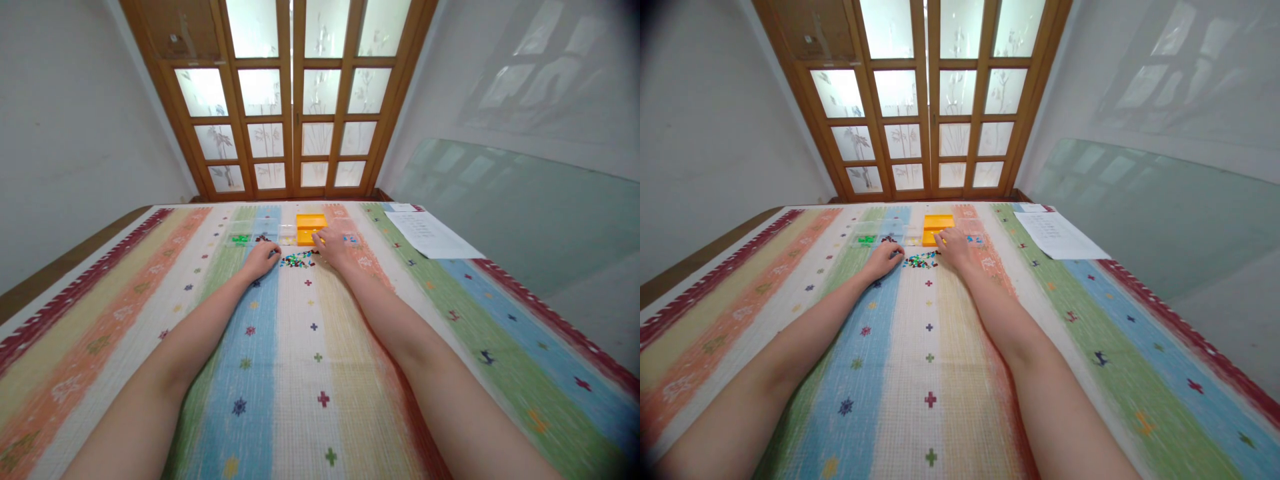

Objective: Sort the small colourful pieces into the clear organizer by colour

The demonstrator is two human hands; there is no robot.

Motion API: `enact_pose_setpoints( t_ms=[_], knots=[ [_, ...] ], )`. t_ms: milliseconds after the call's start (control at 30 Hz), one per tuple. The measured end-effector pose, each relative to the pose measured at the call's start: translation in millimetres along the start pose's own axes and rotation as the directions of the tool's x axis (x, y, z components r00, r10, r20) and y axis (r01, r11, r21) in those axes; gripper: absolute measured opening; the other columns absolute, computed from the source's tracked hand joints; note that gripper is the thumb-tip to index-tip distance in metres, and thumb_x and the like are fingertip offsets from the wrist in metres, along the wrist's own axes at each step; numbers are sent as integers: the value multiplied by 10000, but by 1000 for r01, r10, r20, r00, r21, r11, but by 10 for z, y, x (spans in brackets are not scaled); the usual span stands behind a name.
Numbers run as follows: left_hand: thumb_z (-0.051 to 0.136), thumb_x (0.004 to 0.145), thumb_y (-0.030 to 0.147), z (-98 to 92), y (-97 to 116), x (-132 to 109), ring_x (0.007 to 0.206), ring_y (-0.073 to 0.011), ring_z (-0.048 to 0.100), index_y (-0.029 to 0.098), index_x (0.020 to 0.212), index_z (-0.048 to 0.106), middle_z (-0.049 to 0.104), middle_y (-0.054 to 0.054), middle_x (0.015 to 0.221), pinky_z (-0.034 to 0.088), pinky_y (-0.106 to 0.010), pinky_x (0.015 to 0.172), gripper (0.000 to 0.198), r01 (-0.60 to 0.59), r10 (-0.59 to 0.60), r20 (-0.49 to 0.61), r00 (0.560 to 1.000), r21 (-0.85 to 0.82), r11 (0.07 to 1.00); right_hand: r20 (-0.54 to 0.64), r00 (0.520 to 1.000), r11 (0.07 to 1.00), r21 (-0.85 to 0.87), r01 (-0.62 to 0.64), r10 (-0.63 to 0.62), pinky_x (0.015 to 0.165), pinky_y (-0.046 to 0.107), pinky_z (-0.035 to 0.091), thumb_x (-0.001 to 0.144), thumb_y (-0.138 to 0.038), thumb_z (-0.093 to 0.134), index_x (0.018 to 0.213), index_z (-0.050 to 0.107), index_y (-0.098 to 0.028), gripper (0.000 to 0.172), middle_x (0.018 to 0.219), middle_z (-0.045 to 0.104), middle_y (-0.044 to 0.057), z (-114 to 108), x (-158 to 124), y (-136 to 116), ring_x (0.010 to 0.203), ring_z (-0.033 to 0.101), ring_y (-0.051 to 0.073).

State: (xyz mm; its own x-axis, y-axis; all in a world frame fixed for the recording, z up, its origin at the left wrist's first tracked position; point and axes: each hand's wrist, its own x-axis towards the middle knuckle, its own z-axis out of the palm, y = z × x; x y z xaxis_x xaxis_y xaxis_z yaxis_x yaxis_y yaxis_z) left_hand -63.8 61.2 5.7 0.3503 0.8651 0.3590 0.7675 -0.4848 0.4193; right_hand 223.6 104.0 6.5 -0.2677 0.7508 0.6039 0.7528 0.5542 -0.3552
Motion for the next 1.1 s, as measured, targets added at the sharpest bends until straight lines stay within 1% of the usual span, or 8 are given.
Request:
enact_pose_setpoints(
  t_ms=[167,300,367,533,667,767,900,1100],
  knots=[
    [578,904,262,-23,-56,14,812,-213,639,228,988,707,737,-41,915,508,-336,819,158,155,-169,-133,977,-106,982,124,980,987,8,159,-158,921,391,434,1094,-422,463,901,773,-197,428,969,719,118,31,-40,-314,959,603,271],
    [543,908,225,-92,-191,33,789,-199,622,211,985,691,713,-30,888,503,-310,780,168,238,-291,-259,921,-218,946,205,954,975,13,222,-219,931,391,442,1114,-382,431,977,783,-184,426,1037,726,126,28,-47,-371,1000,613,267],
    [505,933,217,-136,-289,42,803,-200,620,213,993,679,703,-28,898,507,-310,791,183,250,-338,-352,873,-273,929,229,945,972,21,234,-233,942,392,446,1120,-374,420,1009,786,-186,426,1064,729,124,30,-48,-377,1017,615,264],
    [457,961,184,-209,-623,52,953,-197,639,220,1019,632,679,-35,992,506,-295,892,188,271,-429,-571,700,-343,899,281,899,942,95,321,-335,1007,401,447,1114,-356,461,1142,783,-206,357,1167,736,106,72,-72,-534,1097,621,251],
    [472,946,188,-192,-898,47,881,-177,633,212,1010,628,659,-28,958,509,-272,844,170,289,-513,-607,607,-432,854,331,834,897,156,413,-441,1090,435,433,1102,-330,499,1225,777,-233,319,1300,713,103,130,-104,-707,1221,600,259],
    [462,959,232,-165,-1021,48,750,-151,608,199,1046,635,658,-25,946,502,-251,735,196,307,-588,-572,571,-516,800,359,807,882,171,438,-470,1127,453,424,1100,-308,496,1265,766,-227,326,1350,699,110,167,-127,-750,1275,586,261],
    [467,943,227,-149,-1055,57,692,-141,605,184,1107,656,691,-46,985,509,-256,684,254,327,-641,-525,560,-571,753,399,776,872,195,449,-488,1163,474,406,1101,-310,485,1347,728,-222,357,1405,678,118,203,-162,-742,1336,563,261],
    [455,925,175,-157,-963,47,635,-140,609,182,1230,659,742,-76,1060,533,-273,663,367,350,-667,-488,563,-590,727,419,766,870,164,465,-488,1203,476,365,1113,-368,469,1411,687,-207,403,1454,648,126,249,-194,-776,1391,532,265]
  ],
)
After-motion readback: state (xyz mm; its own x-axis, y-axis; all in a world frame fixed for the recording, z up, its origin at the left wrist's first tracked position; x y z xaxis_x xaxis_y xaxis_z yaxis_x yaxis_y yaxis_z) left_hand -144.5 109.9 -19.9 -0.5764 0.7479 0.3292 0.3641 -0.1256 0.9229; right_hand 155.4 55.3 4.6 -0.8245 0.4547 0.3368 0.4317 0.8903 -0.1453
